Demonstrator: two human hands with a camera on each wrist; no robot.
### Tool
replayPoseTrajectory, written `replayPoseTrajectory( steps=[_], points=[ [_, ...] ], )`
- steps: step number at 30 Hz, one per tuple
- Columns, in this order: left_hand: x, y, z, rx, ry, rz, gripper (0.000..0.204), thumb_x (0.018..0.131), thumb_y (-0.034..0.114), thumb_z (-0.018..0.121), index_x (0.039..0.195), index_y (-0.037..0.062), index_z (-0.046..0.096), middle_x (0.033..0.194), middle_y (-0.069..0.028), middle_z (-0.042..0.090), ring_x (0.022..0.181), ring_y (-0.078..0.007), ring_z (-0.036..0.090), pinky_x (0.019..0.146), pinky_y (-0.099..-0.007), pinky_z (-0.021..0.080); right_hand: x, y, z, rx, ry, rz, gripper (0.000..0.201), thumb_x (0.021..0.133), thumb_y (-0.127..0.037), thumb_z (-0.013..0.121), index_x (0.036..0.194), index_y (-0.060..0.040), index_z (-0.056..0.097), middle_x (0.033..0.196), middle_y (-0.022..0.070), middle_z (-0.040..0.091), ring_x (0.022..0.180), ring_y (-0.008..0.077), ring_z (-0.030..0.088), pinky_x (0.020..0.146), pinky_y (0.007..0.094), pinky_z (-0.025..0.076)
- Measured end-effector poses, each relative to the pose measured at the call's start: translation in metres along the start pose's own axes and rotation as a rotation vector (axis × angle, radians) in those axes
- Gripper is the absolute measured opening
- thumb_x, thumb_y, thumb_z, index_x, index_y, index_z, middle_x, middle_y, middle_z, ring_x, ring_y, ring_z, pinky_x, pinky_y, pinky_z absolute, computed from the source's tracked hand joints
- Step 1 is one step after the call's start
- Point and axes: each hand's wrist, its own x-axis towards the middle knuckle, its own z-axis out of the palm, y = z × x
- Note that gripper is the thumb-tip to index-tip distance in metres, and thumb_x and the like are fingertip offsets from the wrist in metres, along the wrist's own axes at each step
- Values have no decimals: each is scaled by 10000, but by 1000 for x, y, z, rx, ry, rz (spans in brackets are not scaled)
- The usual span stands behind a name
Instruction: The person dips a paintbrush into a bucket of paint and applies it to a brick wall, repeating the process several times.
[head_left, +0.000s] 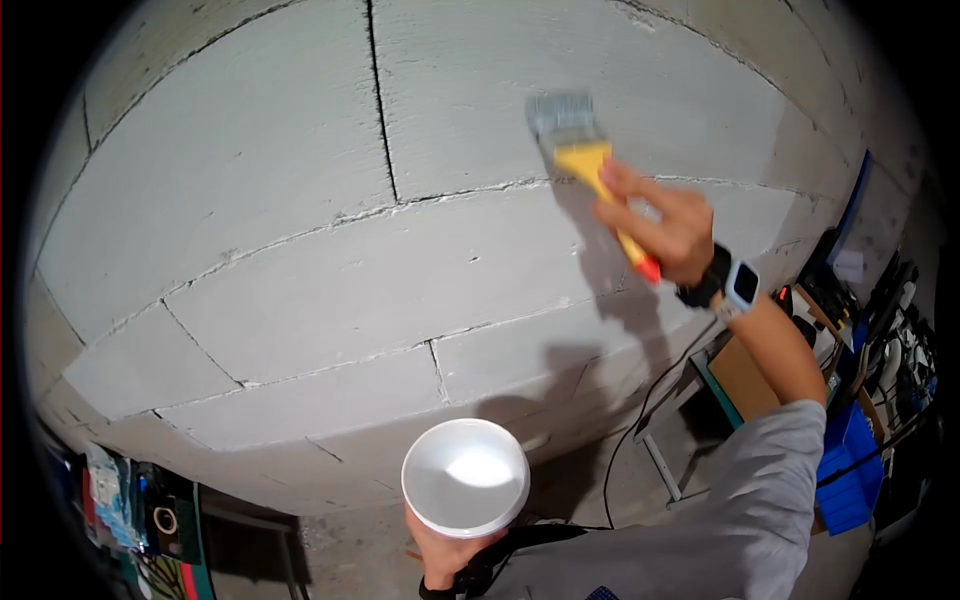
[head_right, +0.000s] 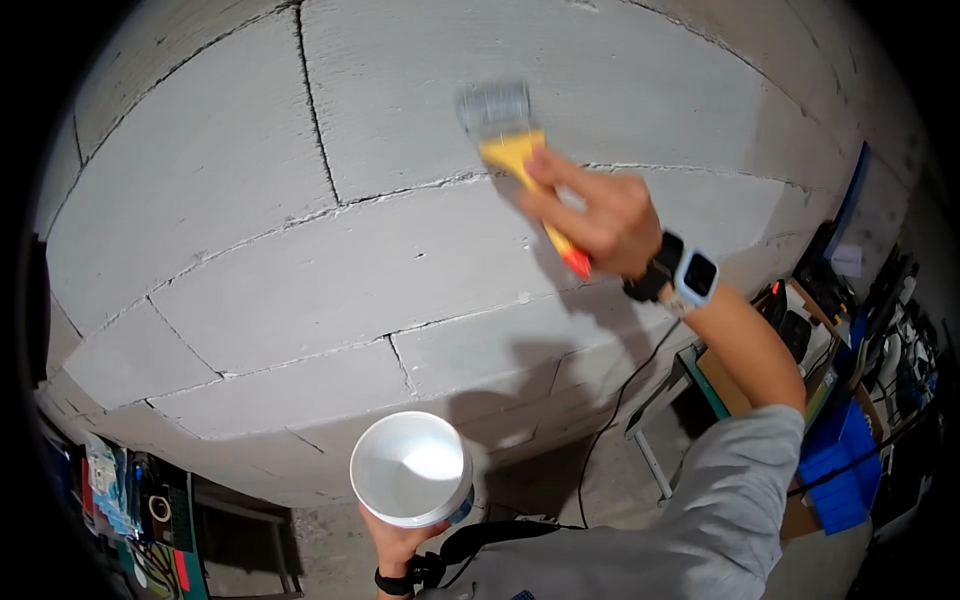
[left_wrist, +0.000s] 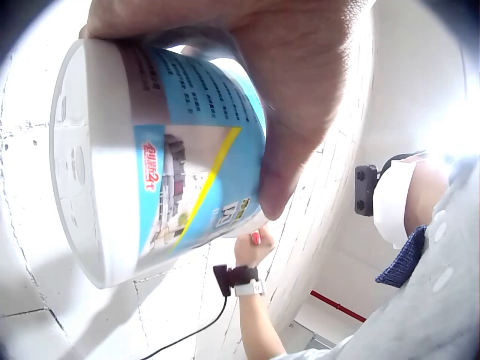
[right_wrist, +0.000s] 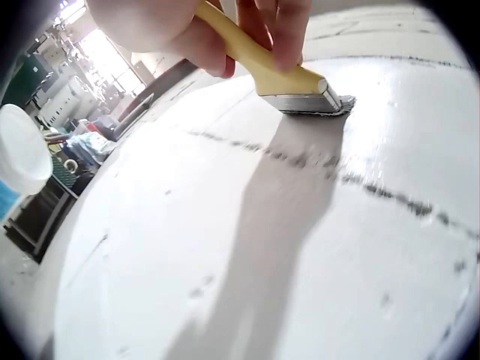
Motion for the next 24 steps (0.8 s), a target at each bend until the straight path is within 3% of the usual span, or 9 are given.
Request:
replayPoseTrajectory(
  steps=[3, 5, 7, 9, 13, 16, 18, 19, 24],
  points=[
    [-1, 0, -3, -8, -6, -4, 1083, 443, 201, 1000, 1338, -10, 427, 1229, -146, 604, 1145, -265, 604, 989, -416, 486, 4, 5, -40, 153, -129, -30, 211, 729, -94, 795, 938, -117, 772, 1024, 124, 734, 775, 214, 739, 609, 276, 597],
    [2, 1, -8, 37, -28, -17, 1079, 435, 187, 997, 1333, -7, 432, 1226, -146, 608, 1136, -264, 609, 983, -416, 490, 30, 28, -55, -105, 128, 88, 206, 743, -2, 767, 927, -94, 761, 994, 95, 734, 755, 242, 728, 618, 303, 595],
    [2, 1, -10, 28, -57, -36, 1084, 414, 172, 1000, 1324, -6, 438, 1212, -147, 619, 1112, -264, 621, 965, -416, 500, 46, 58, -53, -199, 202, 91, 265, 747, 18, 745, 979, -108, 747, 1016, 76, 728, 760, 254, 718, 618, 300, 587],
    [3, 3, -10, 27, -75, -5, 1071, 411, 163, 998, 1315, -3, 449, 1205, -141, 628, 1090, -263, 632, 948, -414, 508, 24, 63, -37, -125, 51, 256, 293, 746, 10, 742, 1003, -130, 735, 1035, 63, 718, 780, 254, 716, 618, 300, 586],
    [7, 12, -15, 134, -138, 35, 1055, 410, 162, 997, 1306, 3, 463, 1204, -136, 630, 1095, -264, 630, 946, -414, 509, -28, 10, -40, 68, -228, 180, 254, 750, -44, 764, 985, -138, 742, 1050, 85, 712, 740, 227, 719, 612, 301, 586],
    [5, 9, -15, 91, -145, 35, 1053, 400, 151, 997, 1301, 5, 472, 1196, -133, 630, 1097, -266, 628, 944, -417, 507, -9, 18, -72, 97, -297, 118, 213, 765, -69, 787, 964, -132, 750, 1038, 83, 720, 742, 229, 724, 614, 302, 588],
    [3, 5, -15, 81, -143, 20, 1057, 393, 146, 997, 1301, 6, 474, 1192, -131, 630, 1096, -268, 628, 944, -418, 506, 17, 43, -69, -35, 102, 167, 191, 775, -44, 793, 955, -94, 748, 1037, 85, 728, 757, 243, 721, 610, 295, 573],
    [3, 3, -17, 91, -183, 8, 1063, 391, 149, 997, 1305, 7, 472, 1193, -130, 628, 1094, -270, 628, 947, -419, 504, 29, 53, -71, -188, 155, 140, 216, 773, -14, 778, 971, -93, 742, 1048, 85, 726, 769, 263, 719, 621, 293, 571],
    [6, 7, -11, 103, -234, 7, 1083, 380, 160, 1001, 1311, 7, 468, 1193, -125, 625, 1083, -279, 631, 950, -422, 501, -17, 33, -35, -54, -102, 231, 198, 784, -60, 748, 964, -139, 724, 1031, 62, 706, 752, 244, 703, 598, 302, 567]
  ],
)
